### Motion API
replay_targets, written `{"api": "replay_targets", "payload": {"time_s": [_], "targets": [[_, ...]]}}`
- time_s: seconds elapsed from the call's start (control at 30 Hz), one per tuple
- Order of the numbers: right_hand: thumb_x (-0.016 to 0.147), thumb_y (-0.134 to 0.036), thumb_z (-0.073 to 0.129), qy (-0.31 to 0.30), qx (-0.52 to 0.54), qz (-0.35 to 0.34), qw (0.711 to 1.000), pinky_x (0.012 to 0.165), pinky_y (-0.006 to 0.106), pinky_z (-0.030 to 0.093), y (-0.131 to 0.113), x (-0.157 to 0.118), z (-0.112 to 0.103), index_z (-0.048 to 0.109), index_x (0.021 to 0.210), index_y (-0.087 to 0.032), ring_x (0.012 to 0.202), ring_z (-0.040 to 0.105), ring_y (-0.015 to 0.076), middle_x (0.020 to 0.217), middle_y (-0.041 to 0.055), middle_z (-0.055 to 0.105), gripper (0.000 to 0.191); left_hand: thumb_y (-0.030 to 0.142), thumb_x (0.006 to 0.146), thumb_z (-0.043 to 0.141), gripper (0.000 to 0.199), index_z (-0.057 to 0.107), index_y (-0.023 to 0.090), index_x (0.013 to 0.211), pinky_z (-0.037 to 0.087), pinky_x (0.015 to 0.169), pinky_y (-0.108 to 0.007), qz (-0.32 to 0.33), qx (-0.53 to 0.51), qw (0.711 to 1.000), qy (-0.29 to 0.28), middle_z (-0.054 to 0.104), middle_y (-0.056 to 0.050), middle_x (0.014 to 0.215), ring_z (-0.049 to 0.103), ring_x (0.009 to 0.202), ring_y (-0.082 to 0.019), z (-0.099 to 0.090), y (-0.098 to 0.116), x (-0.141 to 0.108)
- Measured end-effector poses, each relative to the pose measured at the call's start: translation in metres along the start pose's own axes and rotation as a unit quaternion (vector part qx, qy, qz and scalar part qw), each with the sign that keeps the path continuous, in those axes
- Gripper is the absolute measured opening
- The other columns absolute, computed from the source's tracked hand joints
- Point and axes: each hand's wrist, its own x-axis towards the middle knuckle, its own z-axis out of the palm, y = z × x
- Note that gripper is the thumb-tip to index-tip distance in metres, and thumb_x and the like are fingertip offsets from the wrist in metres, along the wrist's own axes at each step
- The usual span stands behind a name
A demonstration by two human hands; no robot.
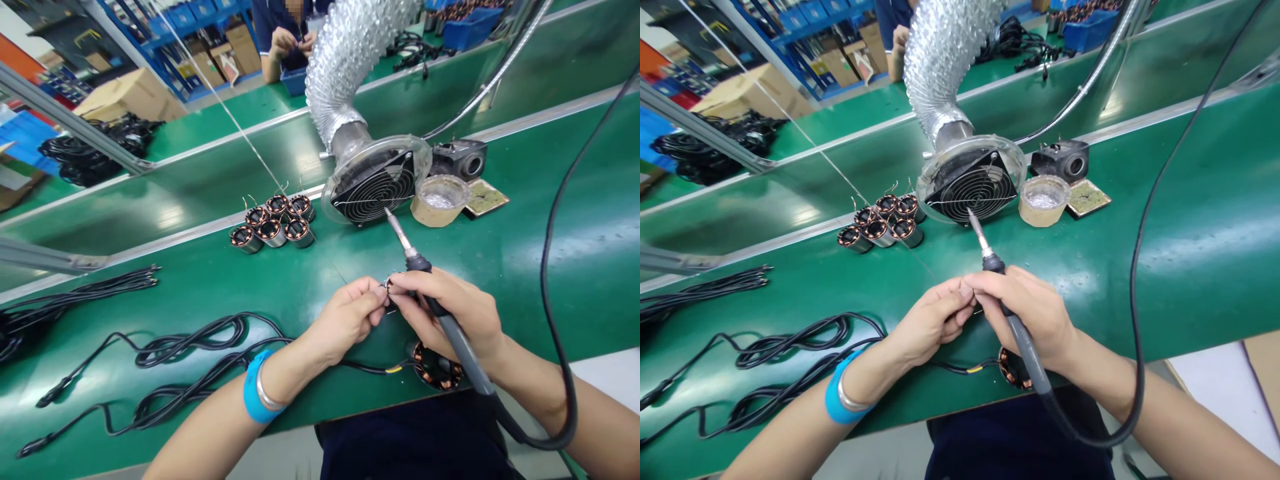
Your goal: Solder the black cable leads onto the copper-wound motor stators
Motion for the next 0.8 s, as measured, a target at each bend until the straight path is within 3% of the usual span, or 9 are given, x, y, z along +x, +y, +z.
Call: {"api": "replay_targets", "payload": {"time_s": [0.17, 0.37, 0.6, 0.8], "targets": [[0.080, -0.013, 0.071, -0.039, 0.050, 0.064, 0.996, 0.063, 0.026, 0.056, 0.004, -0.002, -0.007, 0.055, 0.124, -0.021, 0.069, 0.064, 0.0135, 0.093, 0.0022, 0.070, 0.048, 0.050, 0.078, 0.069, 0.041, 0.044, 0.018, 0.069, 0.013, 0.038, -0.018, 0.034, -0.001, 0.998, 0.049, 0.038, 0.011, 0.050, 0.019, 0.037, 0.000, 0.002, -0.002, 0.000], [0.083, -0.011, 0.067, -0.065, 0.051, 0.095, 0.992, 0.060, 0.024, 0.055, 0.005, -0.002, -0.004, 0.052, 0.124, -0.024, 0.058, 0.060, 0.0105, 0.086, -0.0016, 0.070, 0.046, 0.048, 0.078, 0.067, 0.037, 0.047, 0.018, 0.071, 0.015, 0.038, -0.017, 0.042, 0.005, 0.996, 0.076, 0.035, 0.011, 0.048, 0.020, 0.037, -0.001, 0.004, -0.004, -0.001], [0.085, -0.008, 0.060, 0.000, 0.000, 0.088, 0.996, 0.064, 0.025, 0.056, 0.007, -0.004, 0.001, 0.053, 0.121, -0.024, 0.058, 0.058, 0.0107, 0.082, -0.0014, 0.065, 0.041, 0.046, 0.079, 0.065, 0.033, 0.048, 0.019, 0.075, 0.011, 0.036, -0.018, 0.023, -0.032, 0.995, 0.089, 0.035, 0.011, 0.048, 0.018, 0.035, -0.001, 0.009, -0.005, -0.002], [0.083, -0.009, 0.064, -0.028, 0.037, 0.053, 0.998, 0.066, 0.027, 0.057, 0.006, 0.000, -0.001, 0.055, 0.123, -0.022, 0.070, 0.063, 0.0133, 0.090, 0.0016, 0.068, 0.043, 0.043, 0.081, 0.062, 0.029, 0.048, 0.019, 0.075, 0.012, 0.037, -0.018, 0.031, -0.035, 0.996, 0.081, 0.035, 0.011, 0.048, 0.017, 0.036, -0.002, 0.013, -0.006, -0.002]]}}
